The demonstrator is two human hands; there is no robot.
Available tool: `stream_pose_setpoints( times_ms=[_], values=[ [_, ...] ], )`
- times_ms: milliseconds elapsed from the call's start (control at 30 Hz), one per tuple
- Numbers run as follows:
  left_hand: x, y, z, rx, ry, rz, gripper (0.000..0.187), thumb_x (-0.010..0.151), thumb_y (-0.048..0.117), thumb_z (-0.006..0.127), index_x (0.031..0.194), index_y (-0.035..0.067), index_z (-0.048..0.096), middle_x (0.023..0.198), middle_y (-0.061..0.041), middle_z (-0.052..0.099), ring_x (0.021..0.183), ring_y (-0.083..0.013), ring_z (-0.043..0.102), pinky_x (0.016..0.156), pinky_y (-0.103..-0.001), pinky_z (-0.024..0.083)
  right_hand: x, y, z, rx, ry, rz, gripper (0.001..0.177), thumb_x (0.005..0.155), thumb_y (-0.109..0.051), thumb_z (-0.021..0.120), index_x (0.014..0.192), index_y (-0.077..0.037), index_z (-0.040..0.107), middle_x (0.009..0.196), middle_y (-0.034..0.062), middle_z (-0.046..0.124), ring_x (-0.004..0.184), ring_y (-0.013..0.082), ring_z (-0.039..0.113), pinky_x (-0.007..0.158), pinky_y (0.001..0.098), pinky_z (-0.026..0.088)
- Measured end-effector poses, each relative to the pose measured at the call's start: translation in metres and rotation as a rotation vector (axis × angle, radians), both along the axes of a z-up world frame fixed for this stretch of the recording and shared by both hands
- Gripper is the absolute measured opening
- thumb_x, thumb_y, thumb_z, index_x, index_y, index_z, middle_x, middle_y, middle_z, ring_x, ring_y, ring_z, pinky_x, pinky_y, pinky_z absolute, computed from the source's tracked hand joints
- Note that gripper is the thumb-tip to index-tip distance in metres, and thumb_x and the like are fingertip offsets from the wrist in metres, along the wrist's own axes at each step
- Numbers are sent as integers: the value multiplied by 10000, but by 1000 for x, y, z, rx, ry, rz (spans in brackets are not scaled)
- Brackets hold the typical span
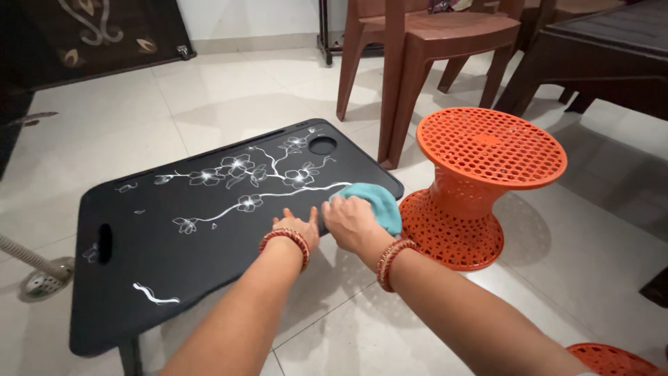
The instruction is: The person wipes various pieces of orange and brown plastic furniture and a small black folding table using a light blue cloth by hand.
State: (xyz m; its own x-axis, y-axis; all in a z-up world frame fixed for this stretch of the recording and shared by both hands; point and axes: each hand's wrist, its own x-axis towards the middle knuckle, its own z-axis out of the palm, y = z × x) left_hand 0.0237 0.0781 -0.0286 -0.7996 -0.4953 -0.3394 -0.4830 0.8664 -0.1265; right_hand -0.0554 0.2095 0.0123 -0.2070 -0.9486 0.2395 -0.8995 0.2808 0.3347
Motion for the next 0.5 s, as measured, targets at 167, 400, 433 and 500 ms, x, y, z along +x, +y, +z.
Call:
stream_pose_setpoints(
  times_ms=[167,400,433,500],
  values=[
    [12,16,13,34,-17,-12,658,1062,219,280,1650,141,-4,1489,-317,461,1453,-491,360,1180,-595,312,4,4,0,78,28,25,239,827,-137,714,1039,-73,624,984,118,683,844,270,727,610,393,584],
    [39,52,127,-171,-228,-398,544,939,467,603,1327,94,679,1334,-131,660,1253,-294,646,1044,-439,532,-10,1,36,244,-188,-87,444,779,-120,792,1182,-102,605,1167,129,674,1031,308,714,767,427,590],
    [36,56,136,-129,-112,-316,556,978,549,538,1252,93,698,1279,-153,687,1207,-304,667,1022,-443,535,-14,2,42,244,-186,-98,444,779,-120,792,1182,-102,605,1167,129,674,1031,308,714,767,427,590],
    [20,61,139,-84,8,-246,615,1016,632,474,1177,91,718,1223,-175,714,1161,-313,688,1001,-446,537,-23,7,56,76,-263,-147,474,741,-124,807,1173,-113,613,1184,131,673,1060,345,696,813,450,572]
  ],
)
